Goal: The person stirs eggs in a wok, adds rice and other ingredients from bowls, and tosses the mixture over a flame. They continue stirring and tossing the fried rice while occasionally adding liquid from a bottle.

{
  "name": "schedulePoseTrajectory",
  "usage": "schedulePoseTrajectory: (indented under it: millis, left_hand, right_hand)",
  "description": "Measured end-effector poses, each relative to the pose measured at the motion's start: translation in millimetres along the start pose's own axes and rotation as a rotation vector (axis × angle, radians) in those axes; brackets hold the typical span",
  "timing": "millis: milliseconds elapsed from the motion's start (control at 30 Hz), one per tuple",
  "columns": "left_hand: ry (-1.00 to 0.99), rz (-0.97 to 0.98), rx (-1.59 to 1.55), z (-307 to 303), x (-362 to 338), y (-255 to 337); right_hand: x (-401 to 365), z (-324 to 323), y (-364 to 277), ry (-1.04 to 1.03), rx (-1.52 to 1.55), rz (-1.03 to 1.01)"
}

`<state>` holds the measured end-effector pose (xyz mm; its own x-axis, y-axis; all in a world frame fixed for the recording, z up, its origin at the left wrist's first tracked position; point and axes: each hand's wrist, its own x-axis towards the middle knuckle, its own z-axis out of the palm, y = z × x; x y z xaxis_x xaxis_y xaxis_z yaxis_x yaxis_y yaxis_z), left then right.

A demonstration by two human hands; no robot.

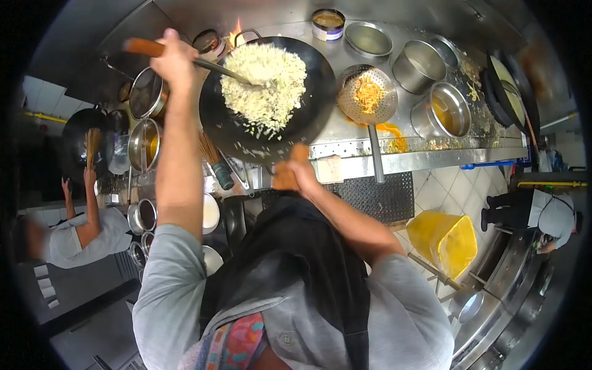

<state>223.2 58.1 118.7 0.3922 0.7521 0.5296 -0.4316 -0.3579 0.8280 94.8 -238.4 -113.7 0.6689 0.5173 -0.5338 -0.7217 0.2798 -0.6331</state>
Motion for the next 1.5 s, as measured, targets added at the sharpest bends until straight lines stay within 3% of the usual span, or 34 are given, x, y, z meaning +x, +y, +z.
schedulePoseTrajectory:
  millis: [67,100,167,200,267,367,467,567,600,667,767,833,933,1000,1067,1133,1233,1267,1333,1367,1400,1467,1500]
  left_hand:
    - [-0.045,-0.184,-0.334,-8,2,65]
    - [-0.116,-0.14,-0.343,-14,-6,85]
    - [-0.156,-0.05,-0.284,-12,-40,104]
    - [-0.148,-0.05,-0.104,-5,-59,88]
    - [-0.054,0.044,-0.033,14,-74,5]
    - [0.087,-0.073,0.145,8,-28,-18]
    - [-0.044,-0.207,-0.303,-6,-2,60]
    - [-0.153,-0.102,-0.309,-10,-35,102]
    - [-0.107,-0.071,-0.106,0,-54,87]
    - [-0.03,0.02,-0.036,25,-72,7]
    - [0.01,-0.009,0.104,26,-27,-21]
    - [-0.062,-0.109,-0.14,21,6,31]
    - [-0.121,-0.139,-0.313,20,28,98]
    - [-0.106,-0.024,-0.312,31,18,121]
    - [-0.108,-0.024,-0.272,46,-1,122]
    - [-0.083,0.014,-0.127,54,-14,93]
    - [-0.122,0.158,0.177,50,-37,-67]
    - [-0.169,0.077,0.131,43,-28,-81]
    - [-0.176,-0.256,0.058,40,-2,-41]
    - [-0.096,-0.291,-0.066,39,9,-35]
    - [-0.084,-0.28,-0.069,37,9,-19]
    - [-0.076,0.044,0.207,34,-9,-56]
    - [-0.133,-0.022,0.067,36,-16,-95]
  right_hand:
    - [-6,-31,11,-0.022,-0.016,0.007]
    - [-4,-40,15,-0.036,-0.019,0.012]
    - [3,16,-23,0.025,0.094,0.042]
    - [36,22,-32,0.037,-0.026,0.067]
    - [57,53,-53,0.103,-0.072,0.121]
    - [24,11,-19,-0.008,-0.053,0.042]
    - [-15,-33,-2,-0.003,-0.002,0.03]
    - [14,-11,-18,-0.009,0.089,0.04]
    - [32,9,-29,-0.048,0.168,0.052]
    - [58,41,-59,0.075,-0.117,0.106]
    - [23,16,-36,0.042,-0.093,0.071]
    - [-7,-4,-23,-0.012,-0.07,0.068]
    - [-23,1,-31,0.118,0.115,0.041]
    - [3,38,-62,0.11,0.147,0.081]
    - [55,49,-74,0.132,-0.029,0.09]
    - [89,55,-74,0.151,-0.024,0.091]
    - [133,33,-45,0.116,-0.035,0.062]
    - [147,28,-36,0.082,-0.033,0.023]
    - [153,23,-21,0.088,-0.006,0.016]
    - [159,25,-25,0.087,0.015,-0.004]
    - [160,27,-34,0.082,0.015,-0.025]
    - [142,30,-42,0.039,-0.069,0.002]
    - [128,41,-53,0.066,-0.048,0.017]
